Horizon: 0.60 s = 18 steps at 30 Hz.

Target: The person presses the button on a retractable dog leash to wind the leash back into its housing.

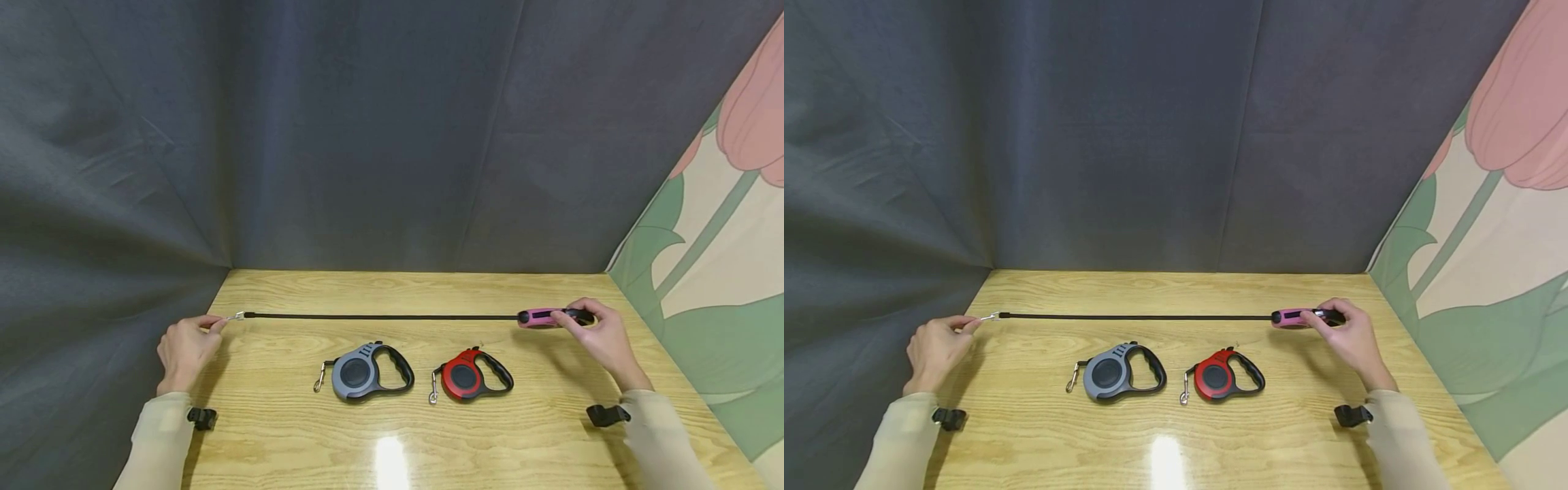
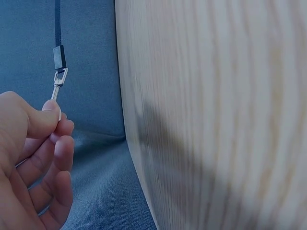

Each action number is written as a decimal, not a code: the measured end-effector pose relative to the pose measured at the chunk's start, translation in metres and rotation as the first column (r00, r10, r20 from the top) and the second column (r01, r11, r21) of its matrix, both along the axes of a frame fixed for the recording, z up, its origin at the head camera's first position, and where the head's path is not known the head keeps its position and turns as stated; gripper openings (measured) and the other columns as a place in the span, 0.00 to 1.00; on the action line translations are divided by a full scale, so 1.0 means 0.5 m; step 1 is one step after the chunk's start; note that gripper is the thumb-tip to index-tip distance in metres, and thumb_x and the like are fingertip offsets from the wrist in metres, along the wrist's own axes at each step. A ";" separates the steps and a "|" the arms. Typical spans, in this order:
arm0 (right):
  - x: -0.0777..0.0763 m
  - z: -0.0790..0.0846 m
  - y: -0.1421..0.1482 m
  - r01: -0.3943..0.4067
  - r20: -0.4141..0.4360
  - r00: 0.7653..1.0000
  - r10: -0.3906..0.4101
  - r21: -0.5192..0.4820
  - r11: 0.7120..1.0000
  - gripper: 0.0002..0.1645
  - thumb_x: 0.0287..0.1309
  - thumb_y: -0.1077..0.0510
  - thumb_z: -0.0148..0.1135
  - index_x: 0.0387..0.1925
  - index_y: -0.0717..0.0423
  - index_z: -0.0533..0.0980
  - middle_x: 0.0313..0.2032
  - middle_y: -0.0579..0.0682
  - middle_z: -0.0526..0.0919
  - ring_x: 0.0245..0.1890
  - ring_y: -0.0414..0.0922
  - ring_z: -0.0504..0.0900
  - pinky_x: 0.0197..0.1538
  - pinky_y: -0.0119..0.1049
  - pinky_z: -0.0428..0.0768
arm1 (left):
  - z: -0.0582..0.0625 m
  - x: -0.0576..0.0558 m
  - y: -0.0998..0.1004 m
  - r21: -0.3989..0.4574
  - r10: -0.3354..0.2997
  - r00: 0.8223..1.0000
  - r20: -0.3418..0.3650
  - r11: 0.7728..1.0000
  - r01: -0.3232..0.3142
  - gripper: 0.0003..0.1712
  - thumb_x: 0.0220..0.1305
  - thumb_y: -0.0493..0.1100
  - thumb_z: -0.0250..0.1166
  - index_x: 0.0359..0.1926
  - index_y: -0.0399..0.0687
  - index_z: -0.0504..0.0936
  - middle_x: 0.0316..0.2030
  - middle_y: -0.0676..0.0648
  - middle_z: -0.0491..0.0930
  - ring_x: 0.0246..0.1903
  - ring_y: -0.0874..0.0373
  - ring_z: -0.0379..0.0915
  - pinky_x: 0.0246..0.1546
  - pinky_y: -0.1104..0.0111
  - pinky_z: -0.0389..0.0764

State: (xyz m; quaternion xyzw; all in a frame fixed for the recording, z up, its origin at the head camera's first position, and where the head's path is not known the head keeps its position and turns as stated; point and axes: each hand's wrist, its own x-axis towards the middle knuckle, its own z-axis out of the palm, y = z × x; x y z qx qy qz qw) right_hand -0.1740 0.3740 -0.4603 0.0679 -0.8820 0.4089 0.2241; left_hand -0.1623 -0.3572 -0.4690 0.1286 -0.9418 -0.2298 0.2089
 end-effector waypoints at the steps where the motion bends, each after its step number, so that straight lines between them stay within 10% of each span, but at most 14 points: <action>1: 0.001 0.001 -0.003 -0.001 0.000 1.000 0.001 -0.001 1.000 0.09 0.59 0.60 0.79 0.33 0.56 0.83 0.31 0.29 0.80 0.34 0.32 0.74 0.42 0.27 0.69 | 0.000 -0.001 0.000 -0.001 -0.003 1.000 -0.001 1.000 0.003 0.15 0.72 0.49 0.70 0.46 0.43 0.94 0.41 0.34 0.91 0.27 0.39 0.81 0.25 0.55 0.71; 18: -0.004 0.001 -0.022 -0.001 0.014 1.000 0.001 -0.002 1.000 0.11 0.58 0.59 0.80 0.32 0.56 0.83 0.31 0.30 0.80 0.34 0.32 0.75 0.42 0.27 0.70 | 0.009 0.005 0.016 0.004 -0.022 0.999 0.031 1.000 0.021 0.15 0.72 0.49 0.71 0.47 0.44 0.94 0.40 0.34 0.91 0.20 0.48 0.76 0.22 0.59 0.69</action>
